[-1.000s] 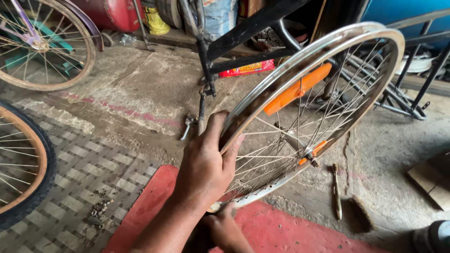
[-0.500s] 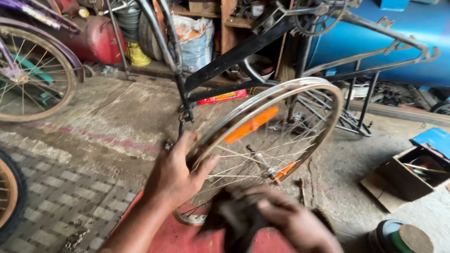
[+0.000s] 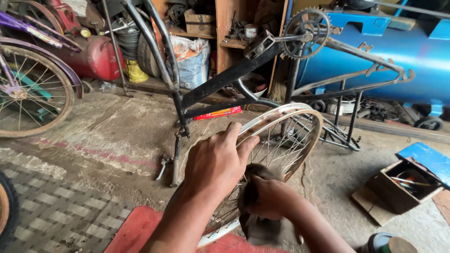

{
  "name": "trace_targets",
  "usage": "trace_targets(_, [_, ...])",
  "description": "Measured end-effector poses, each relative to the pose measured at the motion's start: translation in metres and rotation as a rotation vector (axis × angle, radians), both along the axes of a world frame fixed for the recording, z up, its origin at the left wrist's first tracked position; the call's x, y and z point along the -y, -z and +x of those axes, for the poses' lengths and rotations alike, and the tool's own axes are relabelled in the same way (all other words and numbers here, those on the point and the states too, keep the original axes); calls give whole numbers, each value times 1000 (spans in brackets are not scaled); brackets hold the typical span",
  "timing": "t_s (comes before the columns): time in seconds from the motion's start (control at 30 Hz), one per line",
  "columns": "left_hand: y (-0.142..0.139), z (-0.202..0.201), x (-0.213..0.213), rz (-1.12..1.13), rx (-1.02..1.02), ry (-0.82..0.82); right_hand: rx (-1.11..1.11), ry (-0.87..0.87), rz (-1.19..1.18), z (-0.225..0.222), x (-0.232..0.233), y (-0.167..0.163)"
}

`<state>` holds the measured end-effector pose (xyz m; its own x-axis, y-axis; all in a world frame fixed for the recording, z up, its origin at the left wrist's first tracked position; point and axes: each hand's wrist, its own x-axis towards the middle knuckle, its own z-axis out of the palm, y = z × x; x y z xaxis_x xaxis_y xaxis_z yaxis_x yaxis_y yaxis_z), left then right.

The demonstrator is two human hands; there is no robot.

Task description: The person manipulates a bicycle wheel rim and then proceeds to unpack a new inner tube from its wrapper in preparation for installation.

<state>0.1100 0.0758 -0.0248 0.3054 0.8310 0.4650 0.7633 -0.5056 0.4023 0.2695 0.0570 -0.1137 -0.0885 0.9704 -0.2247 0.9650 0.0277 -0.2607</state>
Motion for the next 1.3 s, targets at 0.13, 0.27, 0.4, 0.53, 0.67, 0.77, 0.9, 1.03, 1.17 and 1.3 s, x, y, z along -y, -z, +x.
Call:
trace_targets(0.13, [5, -5, 5, -103, 63, 19, 306, -66, -124, -10, -38, 23])
trace_targets(0.27, [8, -22, 10, -20, 32, -18, 431, -120, -110, -20, -49, 36])
trace_targets(0.4, [7, -33, 21, -58, 0, -60, 374, -125, 2, -29, -30, 36])
trace_targets(0.53, [3, -32, 42, 19, 57, -30, 81, -155, 89, -10, 2, 27])
trace_targets(0.67, [-3, -31, 56, 9, 32, -28, -189, -323, 34, 50, 18, -3])
trace_targets(0.77, [-3, -40, 57, -317, -72, -166, -240, -21, -103, 132, 24, -49])
trace_targets(0.9, [3, -60, 58, -469, -59, -262, -437, 149, 290, 240, 31, -99])
trace_targets(1.03, [14, -77, 73, -48, -120, -242, -464, 171, 282, 275, 43, -64])
trace_targets(1.17, [22, -77, 88, -338, -88, -314, -76, 95, 34, 243, 64, -1])
trace_targets(1.3, [22, -71, 86, -636, 24, -297, -40, 139, 351, 180, 67, -32])
